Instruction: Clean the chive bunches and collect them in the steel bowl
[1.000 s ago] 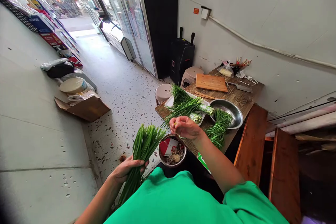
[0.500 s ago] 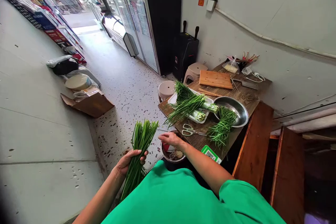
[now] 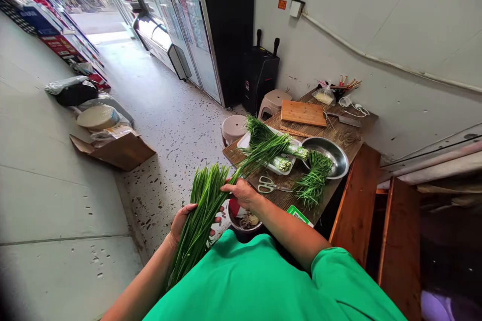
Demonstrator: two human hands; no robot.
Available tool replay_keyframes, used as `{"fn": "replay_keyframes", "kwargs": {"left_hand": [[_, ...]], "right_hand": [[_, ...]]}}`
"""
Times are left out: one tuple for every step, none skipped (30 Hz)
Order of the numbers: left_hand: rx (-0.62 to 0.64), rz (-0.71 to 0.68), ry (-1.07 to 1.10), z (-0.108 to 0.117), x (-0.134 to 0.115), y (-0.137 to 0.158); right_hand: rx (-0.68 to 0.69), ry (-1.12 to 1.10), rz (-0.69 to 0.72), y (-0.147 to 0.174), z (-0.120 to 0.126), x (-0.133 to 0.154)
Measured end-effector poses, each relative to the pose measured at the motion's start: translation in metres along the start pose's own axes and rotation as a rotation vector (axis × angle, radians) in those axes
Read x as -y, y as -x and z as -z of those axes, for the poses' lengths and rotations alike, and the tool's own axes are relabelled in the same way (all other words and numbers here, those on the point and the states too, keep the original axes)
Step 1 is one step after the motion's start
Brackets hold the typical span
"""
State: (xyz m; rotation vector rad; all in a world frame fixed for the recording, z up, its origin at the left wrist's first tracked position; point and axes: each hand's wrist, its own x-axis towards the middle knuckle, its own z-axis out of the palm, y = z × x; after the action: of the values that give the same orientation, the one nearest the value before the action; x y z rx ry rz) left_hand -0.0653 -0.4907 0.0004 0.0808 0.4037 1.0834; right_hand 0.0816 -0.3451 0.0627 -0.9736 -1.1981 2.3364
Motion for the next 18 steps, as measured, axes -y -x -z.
{"fn": "replay_keyframes", "kwargs": {"left_hand": [[-0.014, -0.005, -0.01, 0.0, 0.0, 0.0], [-0.024, -0.017, -0.024, 0.0, 0.0, 0.0], [-0.029, -0.036, -0.038, 0.0, -0.001, 0.0], [-0.033, -0.058, -0.053, 0.0, 0.0, 0.0], [-0.035, -0.08, -0.069, 0.0, 0.0, 0.0], [-0.037, -0.096, -0.086, 0.0, 0.001, 0.0], [-0.041, -0.108, -0.11, -0.001, 0.001, 0.0], [-0.05, -0.121, -0.143, -0.003, 0.002, 0.0], [-0.061, -0.137, -0.187, -0.005, 0.004, -0.001], [-0.074, -0.153, -0.24, -0.008, 0.005, -0.001], [-0.09, -0.164, -0.295, -0.01, 0.005, -0.002], [-0.111, -0.17, -0.345, -0.013, 0.006, -0.004], [-0.139, -0.171, -0.38, -0.016, 0.006, -0.005], [-0.173, -0.169, -0.398, -0.018, 0.005, -0.006], [-0.211, -0.165, -0.4, -0.019, 0.005, -0.007], [-0.25, -0.167, -0.392, -0.02, 0.003, -0.009], [-0.29, -0.172, -0.383, -0.022, 0.001, -0.011], [-0.334, -0.184, -0.378, -0.023, -0.002, -0.013]], "right_hand": [[-0.003, -0.009, -0.001, 0.0, 0.0, 0.001], [-0.008, -0.016, -0.001, 0.0, -0.001, 0.002], [-0.019, -0.015, 0.005, 0.0, -0.001, 0.002], [-0.031, -0.002, 0.021, -0.001, -0.002, 0.002], [-0.043, 0.017, 0.039, -0.002, -0.002, 0.001], [-0.051, 0.037, 0.054, -0.003, -0.002, 0.001], [-0.052, 0.054, 0.063, -0.004, -0.002, 0.0], [-0.043, 0.065, 0.064, -0.005, -0.002, 0.0], [-0.032, 0.072, 0.061, -0.006, -0.002, -0.001], [-0.02, 0.078, 0.055, -0.007, -0.002, -0.001], [-0.007, 0.087, 0.046, -0.008, -0.002, -0.001], [0.008, 0.096, 0.034, -0.009, -0.001, -0.001], [0.026, 0.098, 0.023, -0.009, -0.001, -0.001], [0.045, 0.092, 0.012, -0.009, 0.0, -0.001], [0.066, 0.078, -0.004, -0.009, 0.0, -0.001], [0.089, 0.061, -0.026, -0.008, 0.001, -0.002], [0.115, 0.044, -0.051, -0.005, 0.001, -0.005], [0.144, 0.033, -0.076, -0.002, 0.0, -0.008]]}}
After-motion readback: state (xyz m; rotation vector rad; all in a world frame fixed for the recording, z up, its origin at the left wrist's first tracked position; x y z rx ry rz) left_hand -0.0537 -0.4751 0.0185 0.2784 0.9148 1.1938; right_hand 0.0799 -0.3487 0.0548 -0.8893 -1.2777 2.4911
